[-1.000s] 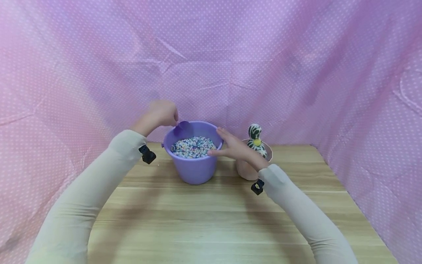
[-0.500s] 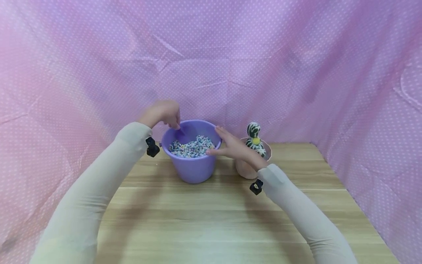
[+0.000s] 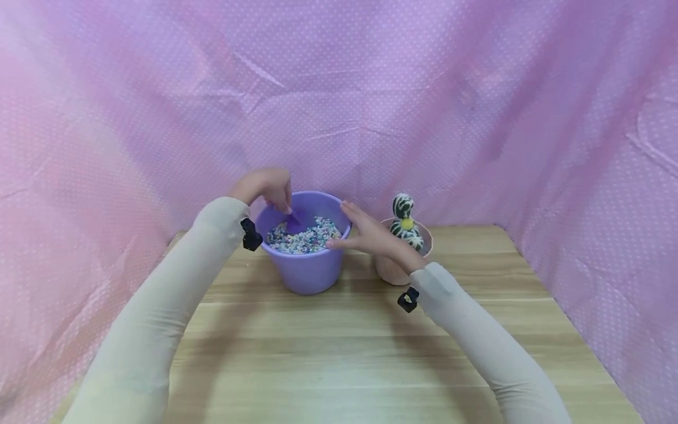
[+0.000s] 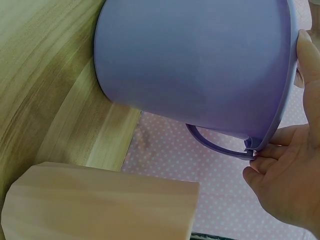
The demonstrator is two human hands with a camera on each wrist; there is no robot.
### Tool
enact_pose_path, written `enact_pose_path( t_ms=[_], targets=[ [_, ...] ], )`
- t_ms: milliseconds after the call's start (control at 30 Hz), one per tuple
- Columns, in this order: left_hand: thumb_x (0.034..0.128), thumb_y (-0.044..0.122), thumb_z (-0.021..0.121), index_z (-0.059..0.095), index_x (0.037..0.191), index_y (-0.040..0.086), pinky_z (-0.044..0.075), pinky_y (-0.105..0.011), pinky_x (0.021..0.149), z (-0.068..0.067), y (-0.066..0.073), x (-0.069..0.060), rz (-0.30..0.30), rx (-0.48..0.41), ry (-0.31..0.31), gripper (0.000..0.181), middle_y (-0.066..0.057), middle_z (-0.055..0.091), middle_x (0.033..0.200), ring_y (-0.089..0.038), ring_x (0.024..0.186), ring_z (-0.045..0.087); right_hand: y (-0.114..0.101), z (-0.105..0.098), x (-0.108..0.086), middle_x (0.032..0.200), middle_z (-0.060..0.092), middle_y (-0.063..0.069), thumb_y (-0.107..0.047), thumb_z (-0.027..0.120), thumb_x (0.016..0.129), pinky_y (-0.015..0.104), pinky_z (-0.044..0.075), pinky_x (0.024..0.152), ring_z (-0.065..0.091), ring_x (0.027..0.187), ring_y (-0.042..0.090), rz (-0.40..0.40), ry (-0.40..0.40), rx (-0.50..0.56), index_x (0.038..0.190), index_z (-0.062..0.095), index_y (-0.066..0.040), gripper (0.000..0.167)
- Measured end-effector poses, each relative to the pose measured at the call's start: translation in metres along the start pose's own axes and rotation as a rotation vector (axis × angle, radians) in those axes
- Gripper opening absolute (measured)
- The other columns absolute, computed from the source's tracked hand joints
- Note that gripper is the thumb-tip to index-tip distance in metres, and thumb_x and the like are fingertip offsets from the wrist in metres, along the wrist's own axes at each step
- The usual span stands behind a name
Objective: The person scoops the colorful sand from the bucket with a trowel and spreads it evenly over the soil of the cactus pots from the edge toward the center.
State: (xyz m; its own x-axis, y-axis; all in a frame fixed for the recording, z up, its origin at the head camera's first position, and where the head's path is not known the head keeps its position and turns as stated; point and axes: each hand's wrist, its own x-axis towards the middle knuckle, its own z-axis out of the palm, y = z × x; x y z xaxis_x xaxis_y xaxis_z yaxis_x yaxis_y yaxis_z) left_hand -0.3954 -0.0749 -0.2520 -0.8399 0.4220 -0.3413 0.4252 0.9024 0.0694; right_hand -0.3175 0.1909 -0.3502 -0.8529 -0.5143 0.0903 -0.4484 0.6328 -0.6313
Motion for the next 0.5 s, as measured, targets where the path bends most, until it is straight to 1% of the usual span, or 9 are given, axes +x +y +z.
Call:
enact_pose_path(
  t_ms=[100,200,267,333,400,500],
  targets=[
    [0.0858,0.019,0.081,0.079,0.084,0.006,0.050,-0.022,0.059,0.004,-0.004,0.000,-0.017,-0.087,-0.009,0.013,-0.002,0.071,0.071,-0.011,0.062,0.059,-0.001,0.001,0.000,0.172,0.007,0.010,-0.056,0.080,0.082,0.058,0.013,0.127,0.009,0.159,0.032,0.001,-0.005,0.006,0.163,0.019,-0.011,0.111],
    [0.0856,0.018,0.081,0.078,0.086,0.002,0.050,-0.020,0.057,0.009,-0.010,0.000,-0.024,-0.179,-0.078,0.016,-0.006,0.074,0.073,-0.010,0.059,0.059,-0.001,0.000,0.000,0.172,0.007,0.011,-0.058,0.079,0.082,0.059,0.013,0.127,0.010,0.159,0.033,-0.002,-0.005,-0.001,0.163,0.018,-0.010,0.112],
    [0.0862,0.016,0.080,0.078,0.090,-0.001,0.049,-0.019,0.056,0.014,-0.013,-0.001,-0.021,-0.245,-0.133,0.018,-0.009,0.075,0.075,-0.009,0.057,0.057,-0.001,-0.001,0.000,0.171,0.006,0.011,-0.058,0.079,0.082,0.059,0.012,0.127,0.009,0.159,0.034,-0.002,-0.004,-0.004,0.163,0.018,-0.010,0.112],
    [0.0877,0.014,0.079,0.077,0.093,-0.003,0.048,-0.017,0.055,0.018,-0.017,0.000,-0.014,-0.294,-0.174,0.018,-0.012,0.076,0.078,-0.008,0.055,0.055,-0.002,-0.002,0.000,0.171,0.006,0.011,-0.057,0.079,0.082,0.059,0.012,0.127,0.009,0.159,0.034,-0.004,-0.005,-0.006,0.163,0.018,-0.010,0.112],
    [0.0882,0.012,0.078,0.077,0.095,-0.004,0.048,-0.016,0.054,0.022,-0.019,0.000,-0.007,-0.334,-0.177,0.017,-0.012,0.076,0.078,-0.007,0.054,0.055,-0.002,-0.002,0.000,0.171,0.006,0.012,-0.055,0.080,0.083,0.058,0.011,0.127,0.009,0.159,0.034,-0.003,-0.004,-0.006,0.163,0.018,-0.009,0.111],
    [0.0887,0.011,0.077,0.077,0.094,-0.003,0.048,-0.015,0.054,0.026,-0.021,-0.001,-0.011,-0.360,-0.177,0.015,-0.009,0.075,0.075,-0.007,0.055,0.057,-0.001,0.000,0.001,0.171,0.007,0.012,-0.052,0.080,0.083,0.057,0.012,0.127,0.009,0.159,0.035,-0.001,-0.008,-0.007,0.163,0.019,-0.009,0.110]
  ],
)
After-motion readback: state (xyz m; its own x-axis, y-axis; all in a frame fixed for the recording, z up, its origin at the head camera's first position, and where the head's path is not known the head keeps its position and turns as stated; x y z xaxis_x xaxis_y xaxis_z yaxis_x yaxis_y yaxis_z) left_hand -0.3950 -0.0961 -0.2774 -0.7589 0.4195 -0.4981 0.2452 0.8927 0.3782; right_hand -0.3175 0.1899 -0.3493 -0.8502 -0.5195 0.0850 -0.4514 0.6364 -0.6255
